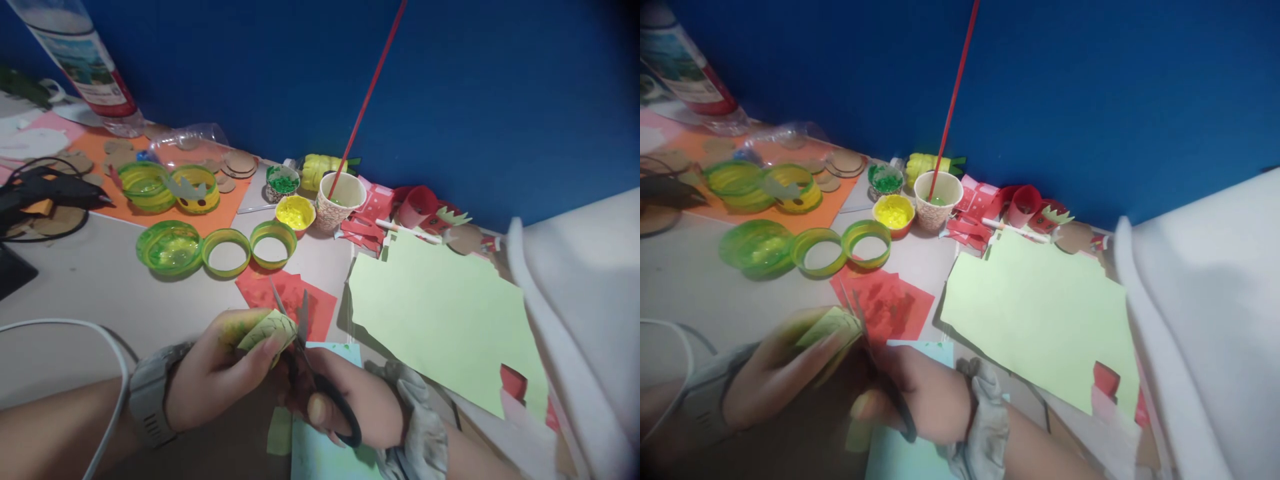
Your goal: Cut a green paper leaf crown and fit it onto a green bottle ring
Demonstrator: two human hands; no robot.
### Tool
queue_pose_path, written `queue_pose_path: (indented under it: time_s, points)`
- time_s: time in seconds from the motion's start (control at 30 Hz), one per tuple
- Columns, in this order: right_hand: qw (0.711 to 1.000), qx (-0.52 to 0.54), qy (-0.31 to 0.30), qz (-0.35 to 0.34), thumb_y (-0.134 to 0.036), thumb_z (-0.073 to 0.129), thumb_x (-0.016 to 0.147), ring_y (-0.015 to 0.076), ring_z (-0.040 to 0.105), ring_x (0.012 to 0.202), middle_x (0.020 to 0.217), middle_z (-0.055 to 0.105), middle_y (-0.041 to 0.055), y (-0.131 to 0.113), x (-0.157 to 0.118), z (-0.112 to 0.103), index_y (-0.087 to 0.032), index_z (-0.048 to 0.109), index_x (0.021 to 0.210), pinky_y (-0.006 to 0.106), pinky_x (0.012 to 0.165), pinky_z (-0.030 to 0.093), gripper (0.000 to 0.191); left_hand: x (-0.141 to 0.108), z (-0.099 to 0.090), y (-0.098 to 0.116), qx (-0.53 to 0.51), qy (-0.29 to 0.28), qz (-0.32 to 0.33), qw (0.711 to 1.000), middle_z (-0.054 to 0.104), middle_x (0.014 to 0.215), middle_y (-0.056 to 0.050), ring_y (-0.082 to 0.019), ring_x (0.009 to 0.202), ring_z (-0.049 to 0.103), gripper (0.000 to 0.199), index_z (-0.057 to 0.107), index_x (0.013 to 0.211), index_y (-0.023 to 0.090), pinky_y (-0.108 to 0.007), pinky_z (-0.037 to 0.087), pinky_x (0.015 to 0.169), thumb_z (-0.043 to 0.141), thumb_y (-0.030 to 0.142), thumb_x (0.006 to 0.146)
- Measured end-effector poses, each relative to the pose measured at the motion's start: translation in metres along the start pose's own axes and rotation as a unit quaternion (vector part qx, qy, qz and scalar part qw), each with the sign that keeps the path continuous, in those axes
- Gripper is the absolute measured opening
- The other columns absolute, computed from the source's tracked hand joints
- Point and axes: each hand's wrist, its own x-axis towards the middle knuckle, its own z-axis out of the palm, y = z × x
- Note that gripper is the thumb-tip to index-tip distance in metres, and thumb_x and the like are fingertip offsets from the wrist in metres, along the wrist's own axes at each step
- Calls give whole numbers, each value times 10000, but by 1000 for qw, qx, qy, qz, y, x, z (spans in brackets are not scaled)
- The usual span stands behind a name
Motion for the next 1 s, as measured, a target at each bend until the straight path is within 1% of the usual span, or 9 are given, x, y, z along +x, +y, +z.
queue_pose_path:
  time_s: [0.07,0.13,0.23,0.3,0.4,0.63,0.73,0.87,1.0]
  points:
    - [999,32,1,-35,-615,491,877,78,404,554,728,446,-5,1,1,-1,-147,499,911,183,470,370,469,0,0,0,-8,-3,-2,1000,643,691,7,-96,606,621,283,544,755,194,-162,506,567,412,318,973]
    - [998,52,5,-43,-534,543,887,83,403,598,746,450,-3,3,1,-1,-145,500,890,185,521,385,392,-1,0,-1,0,4,6,1000,598,667,22,-75,576,567,287,529,746,195,-146,467,542,408,319,975]
    - [996,74,2,-48,-462,587,885,78,386,607,737,438,-17,5,-1,0,-139,516,871,194,595,407,331,-4,-1,-4,61,47,25,997,435,589,56,-52,516,389,315,485,694,186,-128,347,468,426,324,971]
    - [993,101,-1,-56,-426,602,884,75,374,620,756,431,-16,5,-1,1,-135,526,861,188,615,407,302,-5,-2,-6,95,63,28,993,349,574,64,-59,511,313,344,442,663,182,-142,292,445,433,340,968]
    - [990,132,4,-59,-366,619,880,82,380,661,787,437,-3,5,0,2,-126,544,860,173,628,402,252,-4,-3,-7,107,59,27,992,345,573,61,-64,514,313,365,423,659,183,-161,283,447,415,373,970]
    - [990,131,17,-52,-273,656,844,88,404,659,777,474,-5,9,0,2,-139,543,893,159,630,413,182,-2,-3,-5,128,64,19,990,339,558,64,-67,500,306,376,407,646,186,-172,266,432,404,369,974]
    - [990,128,42,-48,-297,658,846,85,396,648,760,466,-18,9,-1,2,-150,541,867,159,649,422,190,-4,-4,-5,138,74,15,988,334,557,62,-74,502,301,381,405,642,188,-184,262,432,406,381,970]
    - [990,127,53,-42,-412,644,852,88,388,636,752,466,-19,5,-1,4,-148,548,855,192,688,440,281,-4,-4,-5,146,77,12,986,321,555,62,-78,501,285,381,398,638,189,-196,259,440,406,376,970]
    - [991,118,62,-25,-511,642,823,92,362,592,718,455,-18,2,0,7,-156,534,813,217,605,422,372,-3,-3,-3,165,65,27,984,339,567,59,-75,510,306,370,401,651,187,-187,276,448,387,359,978]
